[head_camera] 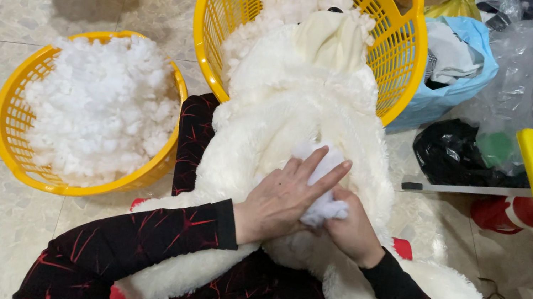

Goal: The person sits on the floor and repeatedly stuffs white polyester fiberfill into the torso of a large white teddy bear. They take handfuls of stuffing from a yellow basket, push the material into the bear's opening, and pat the body to distribute the fill.

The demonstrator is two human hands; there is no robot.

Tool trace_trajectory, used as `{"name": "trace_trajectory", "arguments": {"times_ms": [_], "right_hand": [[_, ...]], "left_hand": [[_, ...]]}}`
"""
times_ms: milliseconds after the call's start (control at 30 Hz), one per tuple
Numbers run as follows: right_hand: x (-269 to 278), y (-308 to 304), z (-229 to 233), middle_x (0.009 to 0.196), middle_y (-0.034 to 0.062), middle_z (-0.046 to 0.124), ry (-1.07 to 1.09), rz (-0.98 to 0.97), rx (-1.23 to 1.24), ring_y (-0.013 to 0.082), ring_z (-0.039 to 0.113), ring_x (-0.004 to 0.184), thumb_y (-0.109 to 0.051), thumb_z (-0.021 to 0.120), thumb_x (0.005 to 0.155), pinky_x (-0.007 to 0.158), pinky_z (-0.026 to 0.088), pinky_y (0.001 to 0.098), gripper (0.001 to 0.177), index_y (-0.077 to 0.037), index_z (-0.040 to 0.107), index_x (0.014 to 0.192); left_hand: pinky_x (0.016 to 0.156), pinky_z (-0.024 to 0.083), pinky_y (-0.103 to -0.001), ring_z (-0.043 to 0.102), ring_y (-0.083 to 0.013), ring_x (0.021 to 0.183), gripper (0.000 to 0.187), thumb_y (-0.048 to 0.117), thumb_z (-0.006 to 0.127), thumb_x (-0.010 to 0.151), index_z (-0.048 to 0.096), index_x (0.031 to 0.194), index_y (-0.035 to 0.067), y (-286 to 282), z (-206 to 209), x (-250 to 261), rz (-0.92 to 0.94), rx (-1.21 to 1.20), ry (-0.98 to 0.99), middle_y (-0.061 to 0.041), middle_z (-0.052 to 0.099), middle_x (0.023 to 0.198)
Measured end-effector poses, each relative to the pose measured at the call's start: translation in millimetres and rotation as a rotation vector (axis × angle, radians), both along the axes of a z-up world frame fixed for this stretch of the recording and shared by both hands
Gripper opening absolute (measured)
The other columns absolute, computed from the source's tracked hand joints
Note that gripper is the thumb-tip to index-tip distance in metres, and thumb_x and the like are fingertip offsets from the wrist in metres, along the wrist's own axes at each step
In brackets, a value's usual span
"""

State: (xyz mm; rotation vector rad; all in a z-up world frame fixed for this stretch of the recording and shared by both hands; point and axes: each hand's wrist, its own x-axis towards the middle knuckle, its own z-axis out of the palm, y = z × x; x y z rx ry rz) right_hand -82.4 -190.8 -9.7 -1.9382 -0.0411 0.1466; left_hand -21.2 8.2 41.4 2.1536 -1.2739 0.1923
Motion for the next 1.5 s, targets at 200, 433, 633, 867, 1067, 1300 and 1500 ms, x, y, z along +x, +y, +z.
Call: {"name": "trace_trajectory", "arguments": {"times_ms": [200,433,633,867,1067,1300,1500], "right_hand": [[-1.5,-30.6,51.9,0.123,0.0059,0.066,0.028,0.146,-0.167,0.0195,0.068,0.096,0.0,0.056,0.088,0.078,0.055,0.0301,0.038,-0.009,0.066,0.124],[20.9,-15.4,39.4,0.093,0.0141,0.067,-0.326,-0.226,-0.929,0.0367,0.068,0.079,-0.02,0.069,0.091,0.068,0.054,0.0454,0.017,-0.005,0.069,0.097],[47.5,-25.1,4.6,0.09,0.0122,0.068,-0.264,-0.154,-1.17,0.0361,0.07,0.073,-0.017,0.063,0.094,0.065,0.054,0.0484,0.012,-0.006,0.067,0.09],[35.3,-82.3,28.4,0.074,0.0026,0.067,-0.153,-0.232,-0.26,0.013,0.056,0.059,-0.012,0.073,0.091,0.054,0.044,0.0281,0.014,0.0,0.071,0.098],[40.4,-106.7,14.4,0.076,-0.0056,0.062,0.098,-0.347,0.427,0.0018,0.047,0.056,-0.007,0.068,0.095,0.048,0.032,0.018,0.008,-0.003,0.069,0.102],[42.4,-119.2,-5.1,0.077,-0.0052,0.063,-0.042,-0.433,0.108,0.0023,0.051,0.061,-0.007,0.069,0.094,0.054,0.04,0.02,0.009,0.001,0.07,0.099],[28.4,-71.2,41.8,0.093,0.0096,0.067,-0.294,-0.39,-0.39,0.0151,0.063,0.072,-0.002,0.069,0.09,0.062,0.05,0.029,0.02,0.004,0.069,0.109]], "left_hand": [[0.074,0.056,-0.037,0.062,-0.028,0.096,0.014,0.009,0.07,0.081,0.065,0.094,0.009,-1.9,-28.0,25.4,0.07,0.151,-0.158,-0.01,0.063,0.096],[0.068,0.054,-0.036,0.062,-0.0288,0.091,0.011,0.007,0.068,0.073,0.066,0.084,0.01,0.0,-38.9,25.7,0.114,0.121,-0.227,-0.009,0.063,0.091],[0.067,0.055,-0.037,0.061,-0.0289,0.09,0.012,0.006,0.067,0.072,0.066,0.084,0.009,2.0,-34.6,25.5,0.129,0.127,-0.207,-0.009,0.063,0.092],[0.059,0.056,-0.037,0.068,-0.0283,0.076,0.004,0.005,0.063,0.083,0.063,0.087,0.004,-17.0,-54.4,33.6,0.191,0.225,-0.178,-0.014,0.064,0.088],[0.078,0.059,-0.048,0.072,-0.0394,0.088,0.016,0.007,0.06,0.091,0.062,0.106,0.0,-100.0,-50.2,61.5,0.209,0.13,0.147,-0.023,0.065,0.105],[0.111,0.034,-0.05,0.033,-0.0513,0.143,0.101,0.026,0.086,0.072,0.028,0.151,-0.002,-53.6,-14.4,56.6,-0.114,0.069,0.444,-0.034,0.022,0.156],[0.102,0.05,-0.044,0.056,-0.0454,0.123,0.077,0.024,0.075,0.085,0.038,0.15,0.005,21.3,24.1,27.4,0.048,-0.078,0.437,-0.029,0.033,0.153]]}}
